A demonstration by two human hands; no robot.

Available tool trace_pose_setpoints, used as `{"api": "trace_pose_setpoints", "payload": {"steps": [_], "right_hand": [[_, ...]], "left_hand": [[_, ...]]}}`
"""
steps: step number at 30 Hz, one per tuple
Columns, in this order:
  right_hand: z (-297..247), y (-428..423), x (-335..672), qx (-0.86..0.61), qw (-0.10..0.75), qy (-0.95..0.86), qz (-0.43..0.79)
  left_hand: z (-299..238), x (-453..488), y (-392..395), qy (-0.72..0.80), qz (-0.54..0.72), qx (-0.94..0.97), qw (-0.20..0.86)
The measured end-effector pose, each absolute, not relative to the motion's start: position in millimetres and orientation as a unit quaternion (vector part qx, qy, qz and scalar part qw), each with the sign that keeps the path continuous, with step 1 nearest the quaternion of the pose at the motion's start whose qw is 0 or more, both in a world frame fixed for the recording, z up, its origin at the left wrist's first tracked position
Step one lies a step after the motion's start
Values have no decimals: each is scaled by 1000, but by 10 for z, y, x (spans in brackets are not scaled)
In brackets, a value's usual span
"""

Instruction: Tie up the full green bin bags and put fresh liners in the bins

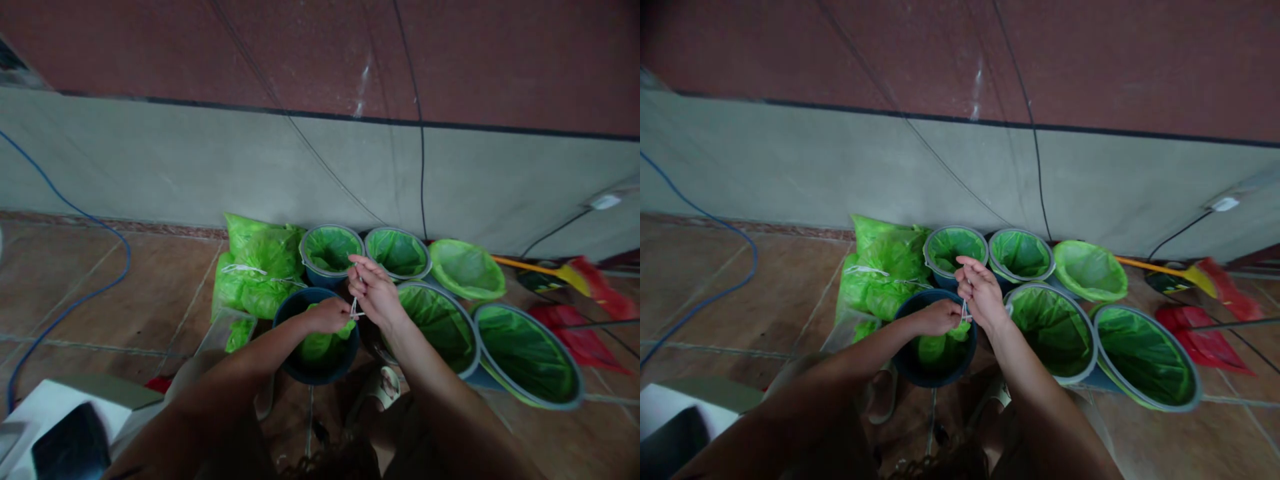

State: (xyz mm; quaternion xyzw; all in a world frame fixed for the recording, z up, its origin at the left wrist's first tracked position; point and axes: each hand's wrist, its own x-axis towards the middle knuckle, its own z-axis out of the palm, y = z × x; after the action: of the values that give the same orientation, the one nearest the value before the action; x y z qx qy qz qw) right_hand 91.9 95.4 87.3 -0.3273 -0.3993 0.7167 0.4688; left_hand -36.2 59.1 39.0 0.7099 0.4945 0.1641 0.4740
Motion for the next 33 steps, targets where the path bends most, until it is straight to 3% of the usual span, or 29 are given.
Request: {"api": "trace_pose_setpoints", "payload": {"steps": [6, 10, 13, 17, 23, 25, 27, 30, 33], "right_hand": [[766, 1052, 978, -387, 458, -416, 684], [557, 1016, 1025, -522, 309, -534, 589], [445, 957, 1051, -504, 173, -671, 516], [464, 904, 1078, -485, 115, -762, 414], [487, 892, 1130, -442, 22, -780, 443], [456, 920, 1142, -464, 46, -784, 409], [424, 954, 1136, -470, 137, -773, 403], [400, 976, 1088, -418, 266, -705, 508], [437, 944, 1031, -377, 290, -614, 630]], "left_hand": [[424, -361, 573, 498, 164, 706, 476], [425, -465, 645, 584, 210, 609, 494], [423, -541, 680, 619, 242, 564, 491], [403, -621, 709, 658, 267, 516, 479], [439, -669, 716, 642, 237, 619, 386], [477, -651, 682, 602, 196, 707, 315], [518, -628, 641, 553, 172, 776, 251], [579, -615, 602, 488, 178, 834, 187], [636, -638, 604, 465, 203, 850, 139]]}}
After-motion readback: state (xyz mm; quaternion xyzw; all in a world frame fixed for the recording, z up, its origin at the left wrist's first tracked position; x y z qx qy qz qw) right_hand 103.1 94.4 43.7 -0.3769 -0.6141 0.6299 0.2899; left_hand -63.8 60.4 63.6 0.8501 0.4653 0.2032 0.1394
